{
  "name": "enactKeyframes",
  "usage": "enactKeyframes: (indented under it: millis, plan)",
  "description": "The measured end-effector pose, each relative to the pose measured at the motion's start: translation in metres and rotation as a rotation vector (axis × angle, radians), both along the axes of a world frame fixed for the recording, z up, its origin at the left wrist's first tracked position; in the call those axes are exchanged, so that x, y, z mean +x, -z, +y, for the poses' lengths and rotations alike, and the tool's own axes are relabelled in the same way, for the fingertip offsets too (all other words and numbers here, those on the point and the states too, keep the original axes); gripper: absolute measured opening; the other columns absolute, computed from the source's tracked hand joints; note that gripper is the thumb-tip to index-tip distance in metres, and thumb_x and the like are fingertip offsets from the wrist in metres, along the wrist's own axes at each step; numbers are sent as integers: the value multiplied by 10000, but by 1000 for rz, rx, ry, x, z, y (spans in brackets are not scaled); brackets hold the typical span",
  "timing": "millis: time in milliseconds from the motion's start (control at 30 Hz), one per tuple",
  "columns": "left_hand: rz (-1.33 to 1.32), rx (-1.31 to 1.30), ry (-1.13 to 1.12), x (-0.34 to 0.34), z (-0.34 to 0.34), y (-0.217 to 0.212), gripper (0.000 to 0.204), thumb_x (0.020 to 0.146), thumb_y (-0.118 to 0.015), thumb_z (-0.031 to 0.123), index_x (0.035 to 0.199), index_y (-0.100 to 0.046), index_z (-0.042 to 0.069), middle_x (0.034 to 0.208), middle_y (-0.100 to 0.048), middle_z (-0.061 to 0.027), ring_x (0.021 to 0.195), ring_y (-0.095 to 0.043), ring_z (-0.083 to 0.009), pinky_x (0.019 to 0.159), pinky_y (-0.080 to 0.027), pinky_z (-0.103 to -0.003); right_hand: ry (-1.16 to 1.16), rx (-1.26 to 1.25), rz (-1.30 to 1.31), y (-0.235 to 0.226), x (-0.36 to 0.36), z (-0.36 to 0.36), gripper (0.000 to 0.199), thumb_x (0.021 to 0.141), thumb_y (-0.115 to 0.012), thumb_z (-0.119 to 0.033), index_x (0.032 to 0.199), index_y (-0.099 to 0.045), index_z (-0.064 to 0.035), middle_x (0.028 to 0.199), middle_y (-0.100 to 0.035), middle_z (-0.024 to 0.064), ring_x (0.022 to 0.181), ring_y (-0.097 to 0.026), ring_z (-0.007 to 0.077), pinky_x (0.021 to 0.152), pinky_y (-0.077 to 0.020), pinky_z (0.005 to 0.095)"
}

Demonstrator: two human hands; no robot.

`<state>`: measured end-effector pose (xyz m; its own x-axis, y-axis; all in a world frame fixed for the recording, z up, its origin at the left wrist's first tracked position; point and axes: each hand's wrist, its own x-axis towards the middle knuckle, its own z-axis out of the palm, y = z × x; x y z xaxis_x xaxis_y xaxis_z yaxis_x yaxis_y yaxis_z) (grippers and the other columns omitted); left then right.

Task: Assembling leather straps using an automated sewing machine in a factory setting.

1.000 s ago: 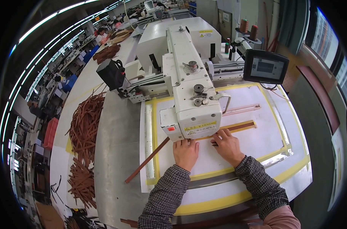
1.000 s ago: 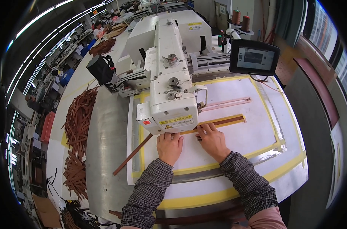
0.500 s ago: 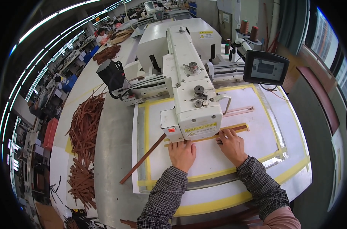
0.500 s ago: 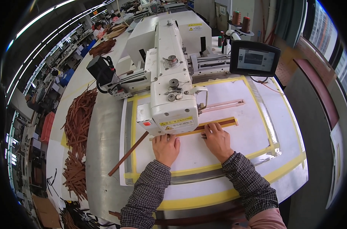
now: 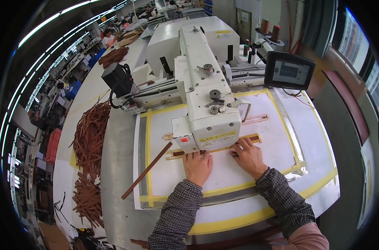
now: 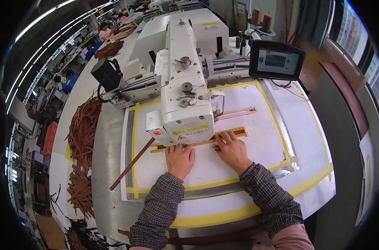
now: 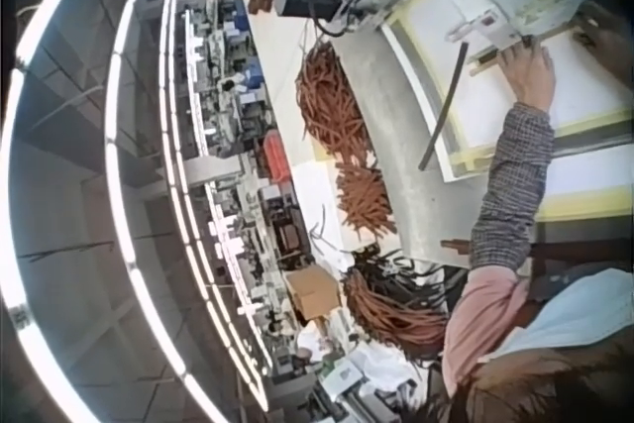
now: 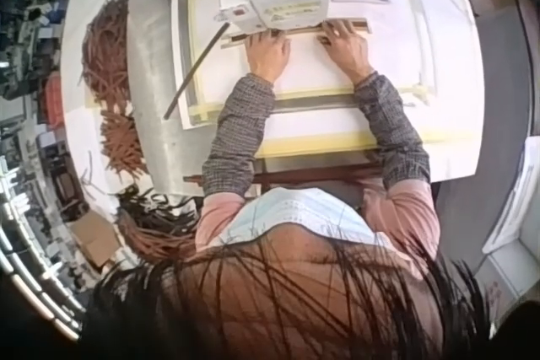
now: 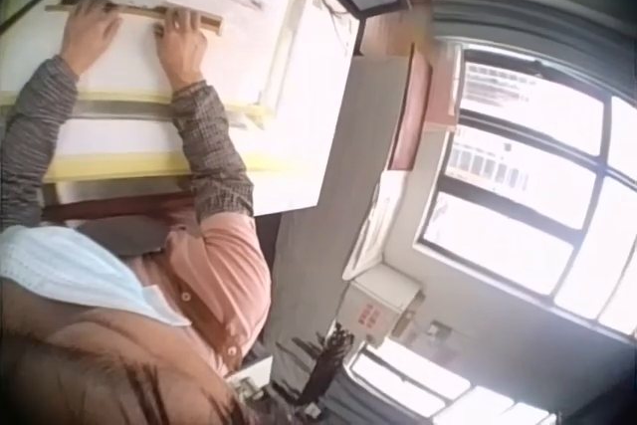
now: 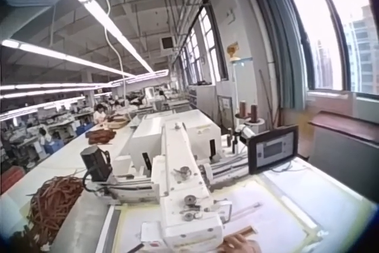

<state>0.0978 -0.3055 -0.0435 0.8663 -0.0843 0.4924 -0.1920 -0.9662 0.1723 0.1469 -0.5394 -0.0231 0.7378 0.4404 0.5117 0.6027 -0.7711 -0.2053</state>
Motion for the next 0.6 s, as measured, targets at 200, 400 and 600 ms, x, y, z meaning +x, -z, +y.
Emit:
enactKeyframes:
  millis: [200,400,600]
  plan:
    - [-65,6,-30,1,8,0,221,927,-721,239,1097,-802,125,1110,-680,-126,1145,-604,-350,1018,-454,-539,81,-56,-24,8,3,-12,379,867,-812,-233,1200,-769,-57,1169,-697,60,1132,-673,239,773,-627,378]
    - [-9,-35,69,3,-5,-6,278,945,-757,291,1179,-801,148,1104,-684,-120,1125,-602,-345,1001,-446,-524,27,-71,16,0,-1,-2,414,874,-807,-249,1227,-753,-41,1183,-690,50,1151,-663,237,785,-626,371]
    - [10,-5,43,-1,-3,-10,296,944,-762,322,1192,-802,164,1111,-682,-113,1154,-589,-331,1040,-421,-543,-88,-38,11,-6,3,-1,422,860,-819,-261,1211,-755,-35,1206,-695,41,1164,-657,231,782,-627,361]
